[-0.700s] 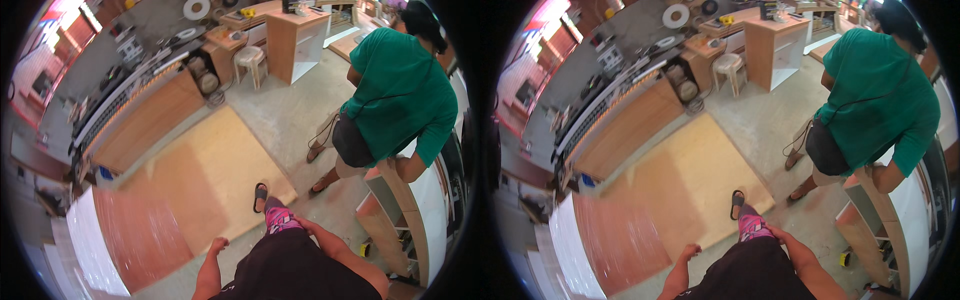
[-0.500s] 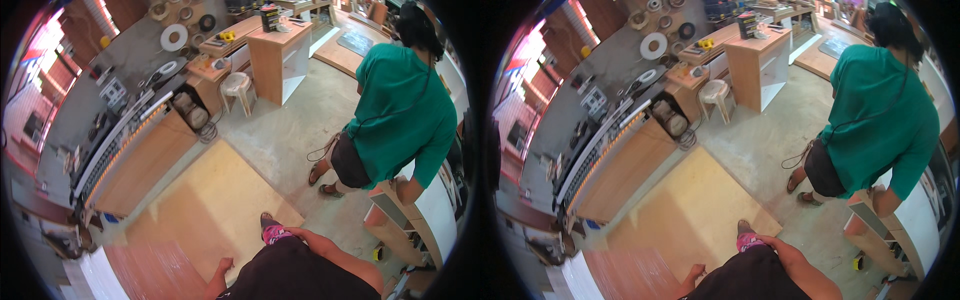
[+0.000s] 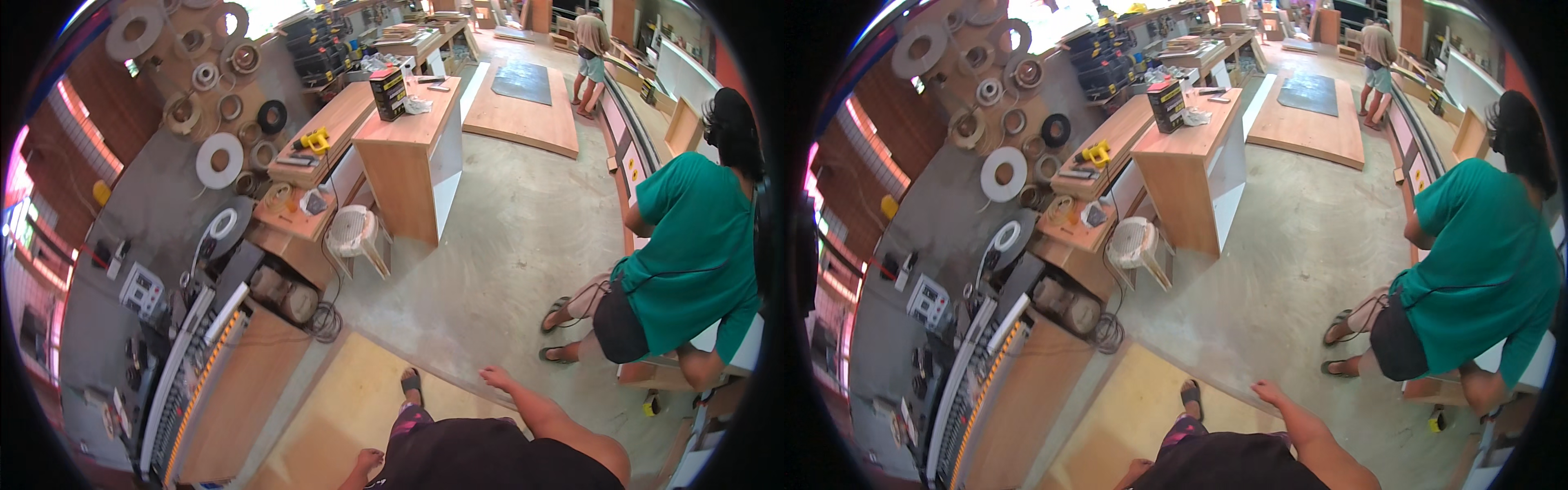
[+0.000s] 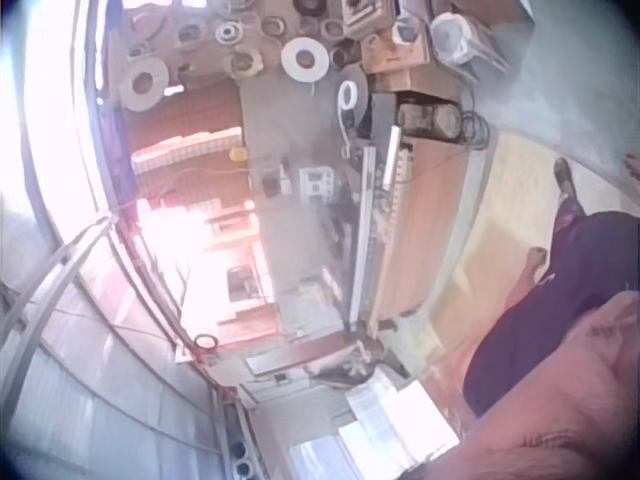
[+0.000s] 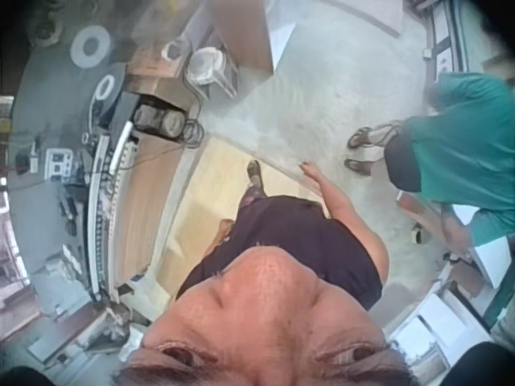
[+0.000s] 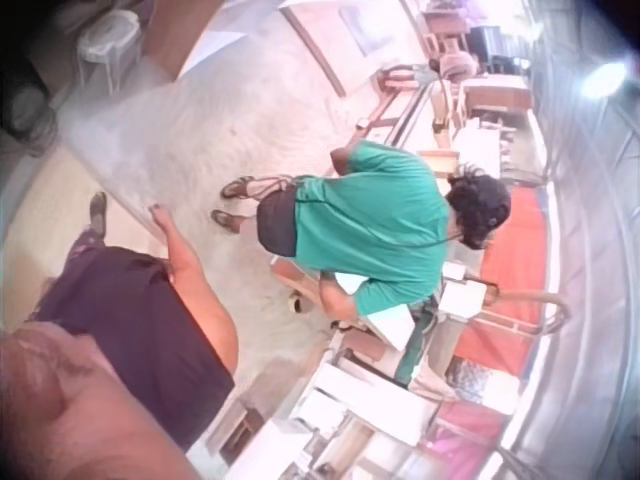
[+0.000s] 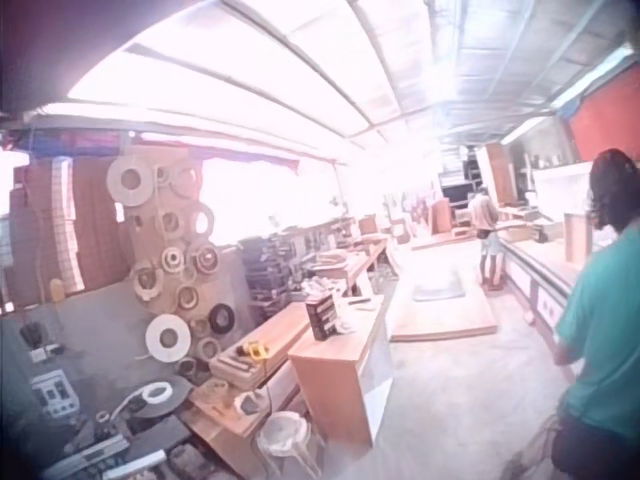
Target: The person retrieves a cloth and wipes the interior and exterior surfaces of a white cabinet. They then use a handheld blower to remove dust from the cabinet while continuing to wipe with the cloth.
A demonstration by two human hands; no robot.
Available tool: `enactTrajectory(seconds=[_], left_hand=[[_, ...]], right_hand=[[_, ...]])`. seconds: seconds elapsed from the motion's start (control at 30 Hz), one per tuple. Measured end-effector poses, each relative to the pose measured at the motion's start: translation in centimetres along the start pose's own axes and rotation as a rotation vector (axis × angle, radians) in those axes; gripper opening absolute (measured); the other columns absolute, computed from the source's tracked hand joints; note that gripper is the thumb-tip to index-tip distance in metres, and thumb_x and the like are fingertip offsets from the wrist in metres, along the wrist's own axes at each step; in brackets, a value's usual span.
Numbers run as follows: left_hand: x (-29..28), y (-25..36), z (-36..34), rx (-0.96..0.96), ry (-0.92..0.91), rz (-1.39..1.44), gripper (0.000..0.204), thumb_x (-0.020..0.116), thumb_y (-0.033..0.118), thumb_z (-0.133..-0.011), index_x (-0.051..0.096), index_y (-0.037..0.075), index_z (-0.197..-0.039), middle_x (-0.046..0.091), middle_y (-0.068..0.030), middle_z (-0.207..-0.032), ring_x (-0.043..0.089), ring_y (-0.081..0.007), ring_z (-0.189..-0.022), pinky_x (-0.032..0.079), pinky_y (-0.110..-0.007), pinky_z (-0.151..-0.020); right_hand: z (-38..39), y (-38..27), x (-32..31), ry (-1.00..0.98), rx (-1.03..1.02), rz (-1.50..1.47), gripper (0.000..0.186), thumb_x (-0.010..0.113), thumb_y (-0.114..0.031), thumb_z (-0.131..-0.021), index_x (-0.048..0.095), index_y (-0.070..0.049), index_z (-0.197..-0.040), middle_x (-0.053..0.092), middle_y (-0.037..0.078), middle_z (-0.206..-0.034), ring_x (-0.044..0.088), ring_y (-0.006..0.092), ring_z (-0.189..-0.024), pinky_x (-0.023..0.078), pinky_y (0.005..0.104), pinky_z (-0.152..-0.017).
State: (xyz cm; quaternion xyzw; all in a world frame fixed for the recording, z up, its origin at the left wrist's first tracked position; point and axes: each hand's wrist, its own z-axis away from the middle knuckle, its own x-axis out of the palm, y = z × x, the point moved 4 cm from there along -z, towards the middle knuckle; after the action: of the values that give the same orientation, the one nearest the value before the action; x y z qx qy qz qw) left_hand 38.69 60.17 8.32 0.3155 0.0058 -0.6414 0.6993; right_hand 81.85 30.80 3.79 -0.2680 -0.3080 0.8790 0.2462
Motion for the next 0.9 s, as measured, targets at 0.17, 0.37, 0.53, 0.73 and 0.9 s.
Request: enactTrajectory(seconds=[0.17, 0.37, 0.53, 0.73, 0.9], left_hand=[[-10.8, 12.1, -18.0, 0.113, 0.042, -0.117, 0.018, 0.062, 0.015, -0.082, 0.073, 0.004, -0.089, 0.069, -0.0085, -0.07, 0.066, -0.0159, -0.062, 0.054, -0.032, -0.059], [-21.8, 37.5, -35.5, 0.427, 0.078, -0.414, 0.024, 0.06, 0.023, -0.085, 0.071, 0.002, -0.09, 0.069, -0.0143, -0.072, 0.068, -0.0229, -0.064, 0.054, -0.038, -0.063], [-20.5, 54.9, -48.1, 0.52, 0.007, -0.498, 0.031, 0.061, 0.03, -0.086, 0.069, 0.0, -0.087, 0.069, -0.0159, -0.073, 0.068, -0.0263, -0.065, 0.054, -0.039, -0.063], [-4.9, 69.7, -56.4, 0.235, -0.244, -0.675, 0.056, 0.058, 0.05, -0.086, 0.069, -0.004, -0.098, 0.069, -0.024, -0.097, 0.067, -0.0353, -0.094, 0.052, -0.044, -0.083], [12.2, 92.3, -57.4, 0.577, -0.517, -0.917, 0.09, 0.058, 0.068, -0.08, 0.052, -0.006, -0.131, 0.049, -0.0284, -0.136, 0.047, -0.0359, -0.129, 0.038, -0.04, -0.106]], right_hand=[[-4.7, 6.4, -2.4, 0.02, 0.254, 0.302, 0.036, 0.06, -0.037, -0.089, 0.07, -0.003, -0.089, 0.069, 0.012, -0.081, 0.067, 0.0245, -0.073, 0.052, 0.0386, -0.066], [-7.4, 2.2, -3.7, 0.044, 0.247, -0.041, 0.035, 0.062, -0.039, -0.087, 0.072, -0.005, -0.09, 0.069, 0.011, -0.077, 0.067, 0.023, -0.075, 0.051, 0.0367, -0.071], [-15.9, -1.9, -7.5, 0.106, 0.245, -0.169, 0.036, 0.064, -0.034, -0.086, 0.073, -0.001, -0.098, 0.071, 0.012, -0.084, 0.068, 0.0227, -0.079, 0.052, 0.0362, -0.074], [-29.4, -7.0, -24.3, -0.069, -0.296, -0.456, 0.04, 0.059, -0.039, -0.087, 0.073, -0.004, -0.098, 0.07, 0.016, -0.084, 0.067, 0.0265, -0.079, 0.053, 0.0368, -0.076], [-46.5, -11.2, -46.1, 0.239, 0.3, 0.143, 0.042, 0.064, -0.044, -0.086, 0.067, -0.002, -0.091, 0.066, 0.008, -0.079, 0.062, 0.0186, -0.068, 0.05, 0.0354, -0.059]])
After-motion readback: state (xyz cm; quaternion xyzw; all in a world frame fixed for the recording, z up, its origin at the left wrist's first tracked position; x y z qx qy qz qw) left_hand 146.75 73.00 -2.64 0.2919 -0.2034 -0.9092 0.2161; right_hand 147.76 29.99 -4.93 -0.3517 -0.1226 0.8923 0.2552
